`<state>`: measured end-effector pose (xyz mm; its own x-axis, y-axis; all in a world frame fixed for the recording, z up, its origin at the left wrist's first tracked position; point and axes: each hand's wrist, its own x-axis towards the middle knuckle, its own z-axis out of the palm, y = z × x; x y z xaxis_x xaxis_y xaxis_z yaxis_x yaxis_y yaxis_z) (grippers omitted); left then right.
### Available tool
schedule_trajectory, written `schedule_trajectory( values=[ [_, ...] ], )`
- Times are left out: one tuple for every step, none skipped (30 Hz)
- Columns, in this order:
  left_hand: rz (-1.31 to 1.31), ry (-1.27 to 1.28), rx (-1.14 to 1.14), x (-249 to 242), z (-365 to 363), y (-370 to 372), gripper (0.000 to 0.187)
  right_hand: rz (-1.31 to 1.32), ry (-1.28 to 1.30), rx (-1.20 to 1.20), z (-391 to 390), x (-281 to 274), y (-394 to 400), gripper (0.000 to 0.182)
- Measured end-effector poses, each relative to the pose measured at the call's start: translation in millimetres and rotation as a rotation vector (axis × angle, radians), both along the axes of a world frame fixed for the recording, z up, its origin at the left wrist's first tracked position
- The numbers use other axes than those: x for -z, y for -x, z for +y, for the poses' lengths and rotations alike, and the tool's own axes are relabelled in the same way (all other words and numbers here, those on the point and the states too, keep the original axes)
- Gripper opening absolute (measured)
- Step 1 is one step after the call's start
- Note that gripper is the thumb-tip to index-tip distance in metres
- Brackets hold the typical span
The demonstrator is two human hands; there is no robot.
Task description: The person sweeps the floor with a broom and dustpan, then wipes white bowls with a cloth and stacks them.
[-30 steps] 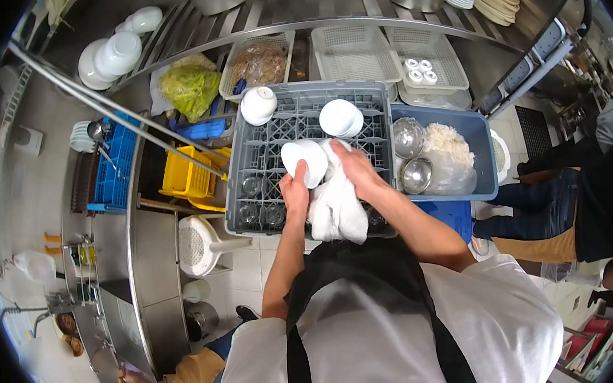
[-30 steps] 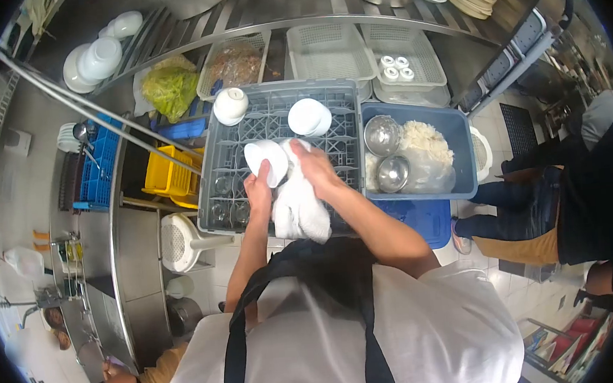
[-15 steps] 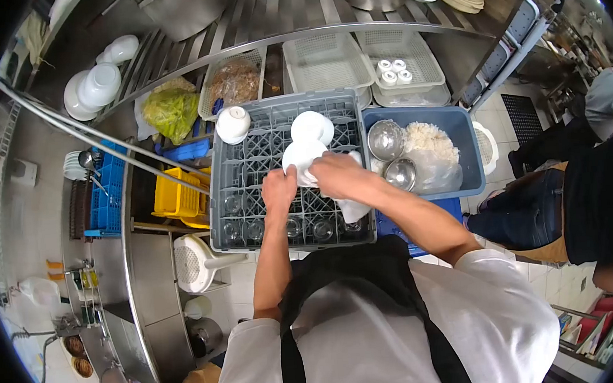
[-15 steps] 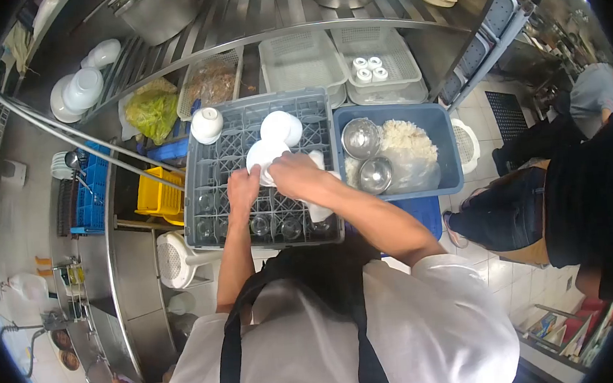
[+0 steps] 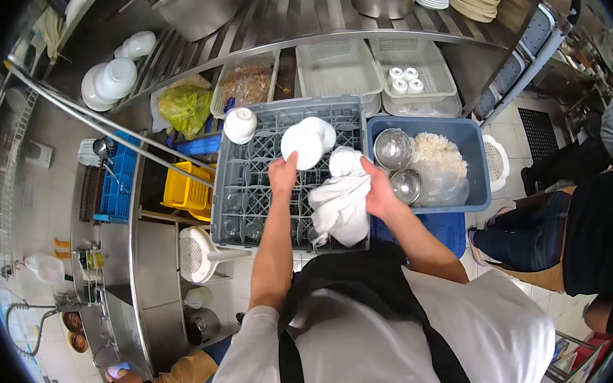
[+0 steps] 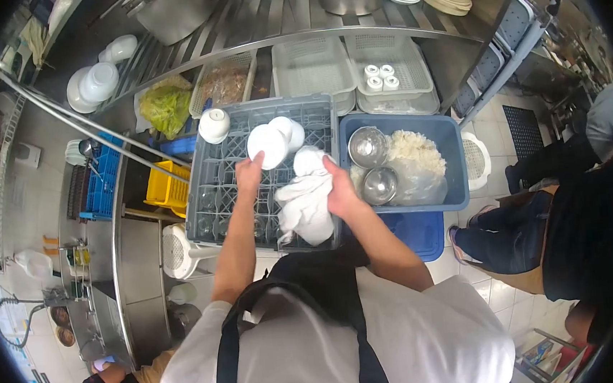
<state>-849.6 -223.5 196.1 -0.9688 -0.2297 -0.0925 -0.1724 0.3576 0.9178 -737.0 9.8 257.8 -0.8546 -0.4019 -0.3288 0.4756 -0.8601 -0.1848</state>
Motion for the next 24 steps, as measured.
schedule_trajectory(
  values=[
    [-0.098,0.061,0.014,-20.1,1.9,6.4,0.049,0.003,-0.065,0.028,14.5,-1.9,-2.3,0.048],
    [-0.070,0.191,0.037,-1.3,-6.7,30.0,0.050,0.005,-0.130,0.059,26.2,-4.8,-4.3,0.049],
    [-0.106,0.212,0.015,0.0,-6.1,40.7,0.050,-0.002,-0.164,0.086,35.3,-7.8,-5.2,0.049],
    [-0.139,0.233,-0.004,-0.6,-3.2,50.0,0.051,0.004,-0.162,0.104,41.5,-7.0,-6.1,0.049],
    [-0.129,0.335,0.002,1.9,-1.7,56.9,0.050,0.024,-0.136,0.114,46.5,-3.4,-9.3,0.049],
    [-0.114,0.430,0.008,4.9,1.4,67.0,0.049,0.047,-0.117,0.123,53.1,-2.8,-12.1,0.049],
    [-0.134,0.445,0.089,15.0,-0.1,77.8,0.049,0.034,-0.154,0.150,53.9,-6.7,-16.1,0.050],
    [-0.128,0.431,0.066,12.9,8.2,76.0,0.057,0.027,-0.169,0.155,55.5,-8.8,-19.5,0.050],
    [-0.165,0.339,0.089,33.9,4.5,86.8,0.059,0.041,-0.144,0.139,56.8,-10.1,-24.7,0.049],
    [-0.206,0.249,0.109,53.9,0.5,98.6,0.062,0.053,-0.117,0.118,57.4,-12.1,-27.8,0.049],
    [-0.204,0.245,0.111,49.9,5.7,98.3,0.062,0.055,-0.121,0.120,58.2,-14.6,-28.3,0.049],
    [-0.321,0.128,0.074,42.4,10.8,92.7,0.066,0.055,-0.107,0.091,57.7,-17.8,-29.1,0.046],
    [-0.440,0.010,0.032,36.3,14.8,84.9,0.071,0.050,-0.092,0.058,56.3,-20.1,-30.0,0.043],
    [-0.449,0.007,0.021,33.0,18.9,80.9,0.071,0.043,-0.093,0.046,55.1,-26.9,-28.8,0.043],
    [-0.466,0.001,0.038,32.0,19.9,80.4,0.080,0.055,-0.111,-0.012,52.3,-38.5,-25.7,0.043],
    [-0.489,0.001,0.056,31.5,14.8,75.6,0.091,0.063,-0.121,-0.067,45.5,-49.6,-25.4,0.043],
    [-0.498,0.009,0.051,33.2,8.4,74.7,0.091,0.085,-0.175,-0.041,39.1,-65.4,-24.7,0.047],
    [-0.516,0.069,0.117,32.5,7.6,79.3,0.083,0.085,-0.175,-0.038,31.3,-68.8,-23.2,0.047],
    [-0.527,0.123,0.188,31.1,9.8,86.2,0.079,0.072,-0.330,0.098,25.0,-73.0,-19.0,0.046],
    [-0.519,0.115,0.195,26.5,11.6,92.1,0.079,0.060,-0.486,0.236,19.1,-76.8,-13.4,0.045],
    [-0.569,0.160,0.253,23.1,10.1,96.2,0.080,0.100,-0.707,0.314,12.2,-69.2,-8.7,0.051],
    [-0.622,0.206,0.309,21.3,6.4,98.5,0.081,0.102,-0.715,0.314,3.7,-66.0,-6.1,0.051],
    [-0.593,0.185,0.325,19.5,2.5,98.8,0.087,0.197,-1.059,0.281,-6.7,-62.5,-3.8,0.050],
    [-0.593,0.179,0.318,16.7,-4.0,103.2,0.087,0.298,-1.400,0.235,-19.8,-55.5,-0.3,0.050]
  ],
)
